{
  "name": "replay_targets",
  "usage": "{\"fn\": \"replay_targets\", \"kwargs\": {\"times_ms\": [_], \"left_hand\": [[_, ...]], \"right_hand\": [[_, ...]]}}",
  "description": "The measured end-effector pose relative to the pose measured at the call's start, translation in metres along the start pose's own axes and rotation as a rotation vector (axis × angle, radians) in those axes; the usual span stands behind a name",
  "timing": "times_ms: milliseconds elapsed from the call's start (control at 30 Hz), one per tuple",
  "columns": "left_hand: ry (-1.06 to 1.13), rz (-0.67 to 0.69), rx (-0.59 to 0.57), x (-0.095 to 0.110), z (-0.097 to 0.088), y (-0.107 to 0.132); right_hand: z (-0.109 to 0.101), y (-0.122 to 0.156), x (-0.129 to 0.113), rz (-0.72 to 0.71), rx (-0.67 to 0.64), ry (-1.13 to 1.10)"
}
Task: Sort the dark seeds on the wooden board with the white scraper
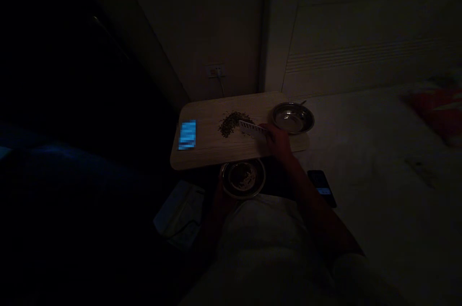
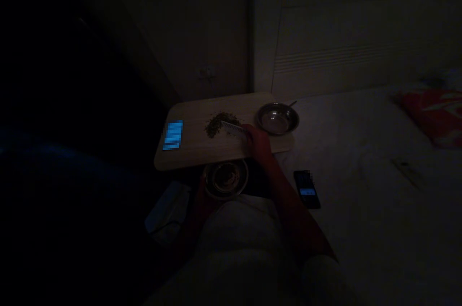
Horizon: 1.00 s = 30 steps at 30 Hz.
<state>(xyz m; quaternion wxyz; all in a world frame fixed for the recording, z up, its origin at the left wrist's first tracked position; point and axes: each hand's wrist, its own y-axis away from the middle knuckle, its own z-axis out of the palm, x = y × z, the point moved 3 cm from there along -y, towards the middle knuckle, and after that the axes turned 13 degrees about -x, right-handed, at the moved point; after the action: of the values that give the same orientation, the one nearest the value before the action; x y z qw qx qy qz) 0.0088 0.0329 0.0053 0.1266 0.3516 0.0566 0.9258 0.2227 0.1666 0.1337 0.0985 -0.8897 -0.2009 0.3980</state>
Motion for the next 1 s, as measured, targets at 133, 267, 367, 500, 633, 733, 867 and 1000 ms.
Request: {"fn": "replay_targets", "kwargs": {"times_ms": [133, 267, 367, 500, 633, 733, 867, 1000], "left_hand": [[0.039, 0.03, 0.059, -0.001, -0.006, 0.001], [0.065, 0.012, 0.023, 0.001, -0.004, 0.007], [0.069, 0.037, -0.002, 0.002, -0.005, 0.008], [0.077, 0.001, 0.051, -0.005, -0.014, 0.003], [0.057, 0.032, 0.08, -0.009, -0.021, -0.001], [0.066, 0.025, 0.061, -0.01, -0.02, -0.002], [0.098, 0.023, 0.051, -0.009, -0.019, -0.003], [0.121, 0.011, 0.029, -0.007, -0.016, -0.001]], "right_hand": [[-0.001, 0.001, 0.0, -0.003, 0.013, -0.014], [0.0, 0.0, 0.003, -0.001, 0.011, -0.008], [0.0, 0.0, 0.003, -0.014, 0.002, -0.006], [0.0, -0.002, 0.002, -0.012, -0.007, -0.013], [0.001, -0.004, 0.0, -0.015, -0.026, -0.016], [0.003, -0.003, 0.001, -0.021, -0.036, -0.014], [0.004, 0.0, 0.004, -0.01, -0.043, -0.01], [0.003, 0.001, 0.003, -0.045, -0.057, -0.009]]}}
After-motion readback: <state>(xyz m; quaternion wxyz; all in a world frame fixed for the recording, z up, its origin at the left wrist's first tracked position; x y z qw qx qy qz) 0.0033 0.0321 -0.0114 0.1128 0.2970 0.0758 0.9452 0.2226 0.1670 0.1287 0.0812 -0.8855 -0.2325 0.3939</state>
